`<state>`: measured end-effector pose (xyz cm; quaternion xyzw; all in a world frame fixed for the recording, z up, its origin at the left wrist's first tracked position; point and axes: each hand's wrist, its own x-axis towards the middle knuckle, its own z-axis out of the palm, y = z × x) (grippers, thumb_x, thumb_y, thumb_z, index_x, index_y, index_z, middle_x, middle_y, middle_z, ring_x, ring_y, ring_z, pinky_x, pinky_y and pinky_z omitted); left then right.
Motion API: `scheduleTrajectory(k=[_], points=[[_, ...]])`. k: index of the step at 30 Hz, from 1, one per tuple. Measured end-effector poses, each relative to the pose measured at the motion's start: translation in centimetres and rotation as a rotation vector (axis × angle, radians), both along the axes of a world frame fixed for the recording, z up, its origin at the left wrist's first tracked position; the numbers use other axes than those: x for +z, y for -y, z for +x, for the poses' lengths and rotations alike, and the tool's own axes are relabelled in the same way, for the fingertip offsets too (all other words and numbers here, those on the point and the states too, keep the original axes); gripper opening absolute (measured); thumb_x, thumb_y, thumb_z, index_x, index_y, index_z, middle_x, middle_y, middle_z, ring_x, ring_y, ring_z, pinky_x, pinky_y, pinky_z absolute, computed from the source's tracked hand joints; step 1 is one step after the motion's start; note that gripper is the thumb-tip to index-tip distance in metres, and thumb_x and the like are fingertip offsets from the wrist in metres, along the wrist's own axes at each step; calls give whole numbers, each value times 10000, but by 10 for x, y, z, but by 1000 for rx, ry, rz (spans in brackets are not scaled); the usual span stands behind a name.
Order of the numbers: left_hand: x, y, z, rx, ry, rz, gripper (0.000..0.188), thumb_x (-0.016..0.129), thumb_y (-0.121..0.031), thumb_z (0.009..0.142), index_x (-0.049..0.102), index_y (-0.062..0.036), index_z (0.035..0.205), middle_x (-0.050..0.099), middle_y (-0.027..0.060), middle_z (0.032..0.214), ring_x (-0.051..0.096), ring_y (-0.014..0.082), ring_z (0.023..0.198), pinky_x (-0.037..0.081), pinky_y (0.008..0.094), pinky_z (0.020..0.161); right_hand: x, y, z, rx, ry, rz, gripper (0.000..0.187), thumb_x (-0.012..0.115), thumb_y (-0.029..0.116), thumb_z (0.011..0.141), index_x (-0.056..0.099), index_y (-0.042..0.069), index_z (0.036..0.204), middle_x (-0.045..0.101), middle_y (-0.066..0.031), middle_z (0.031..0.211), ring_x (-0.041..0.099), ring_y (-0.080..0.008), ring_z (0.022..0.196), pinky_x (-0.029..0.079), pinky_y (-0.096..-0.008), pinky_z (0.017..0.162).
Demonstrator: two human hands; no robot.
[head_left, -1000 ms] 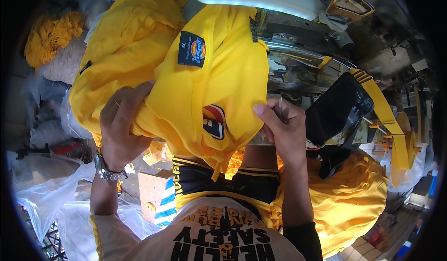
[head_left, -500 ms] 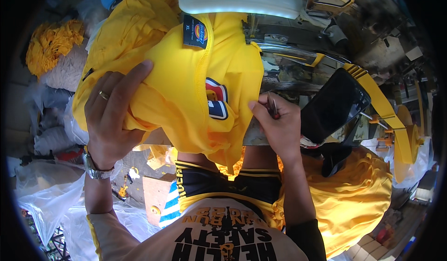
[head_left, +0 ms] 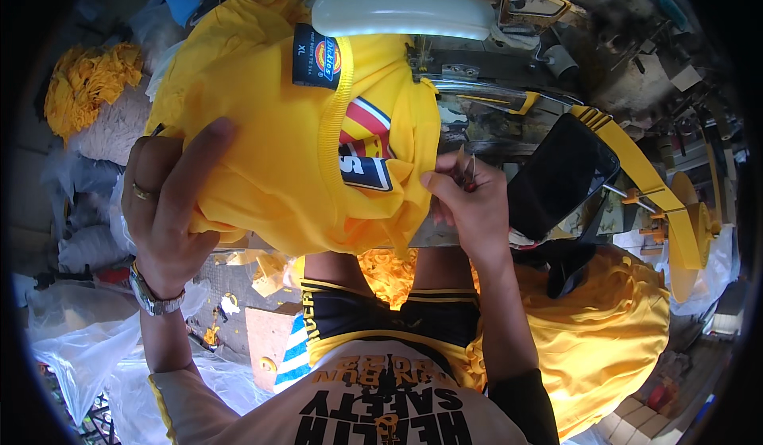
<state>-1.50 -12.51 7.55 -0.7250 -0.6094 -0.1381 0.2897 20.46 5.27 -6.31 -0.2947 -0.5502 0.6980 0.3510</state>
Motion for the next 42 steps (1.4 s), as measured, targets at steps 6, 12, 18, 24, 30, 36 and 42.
scheduleTrajectory(k=[6, 12, 18, 24, 30, 36, 42], points=[[-3, 15, -7, 64, -35, 56, 617, 808, -82, 658, 587, -41, 1233, 585, 139, 1016, 577, 302, 915, 470, 402, 773, 3, -3, -2, 8, -18, -45, 97, 650, -12, 818, 635, -70, 894, 582, -26, 641, 418, -36, 423, 389, -213, 420], [-12, 34, -20, 97, 31, 269, 639, 844, -111, 645, 567, -80, 1221, 510, 140, 1118, 533, 305, 1004, 452, 425, 833, 4, -6, -6, -9, -65, -49, 84, 650, -22, 808, 644, -67, 879, 586, -28, 645, 418, -38, 420, 389, -219, 415], [-73, 43, -36, 221, 126, 218, 662, 832, -107, 618, 551, -92, 1217, 444, 163, 1233, 444, 352, 1135, 371, 489, 964, 10, -3, -10, -58, -10, 2, 70, 653, -14, 812, 659, -52, 870, 579, -18, 626, 420, -37, 414, 381, -212, 411], [-73, 17, 30, 316, 236, -115, 500, 709, 20, 694, 635, -67, 1181, 496, 116, 1357, 454, 343, 1269, 356, 482, 1044, 12, -4, -12, -116, 57, 131, 67, 653, 41, 821, 676, -21, 830, 576, 14, 603, 473, -21, 448, 377, -192, 419], [-56, -36, 62, -453, 589, -115, 393, 685, -38, 728, 670, -21, 1120, 593, 150, 1196, 598, 321, 1055, 470, 408, 903, 18, 7, -15, 49, -184, -96, 75, 674, 52, 853, 643, -15, 865, 560, 3, 617, 431, -33, 419, 396, -213, 417], [-24, 0, 130, -622, 699, -11, 365, 685, -72, 732, 673, -24, 1094, 584, 133, 1126, 598, 304, 1002, 481, 396, 867, -4, 18, -4, 80, -182, -152, 109, 663, 81, 896, 585, 5, 886, 501, 26, 595, 406, -24, 419, 404, -207, 418], [-22, -7, 145, -653, 703, 45, 341, 685, -106, 735, 675, -26, 1067, 575, 117, 1057, 599, 287, 948, 492, 384, 831, 4, 26, -1, 87, -148, -61, 100, 664, 63, 894, 598, -4, 928, 511, 29, 625, 414, -3, 439, 386, -176, 411]])
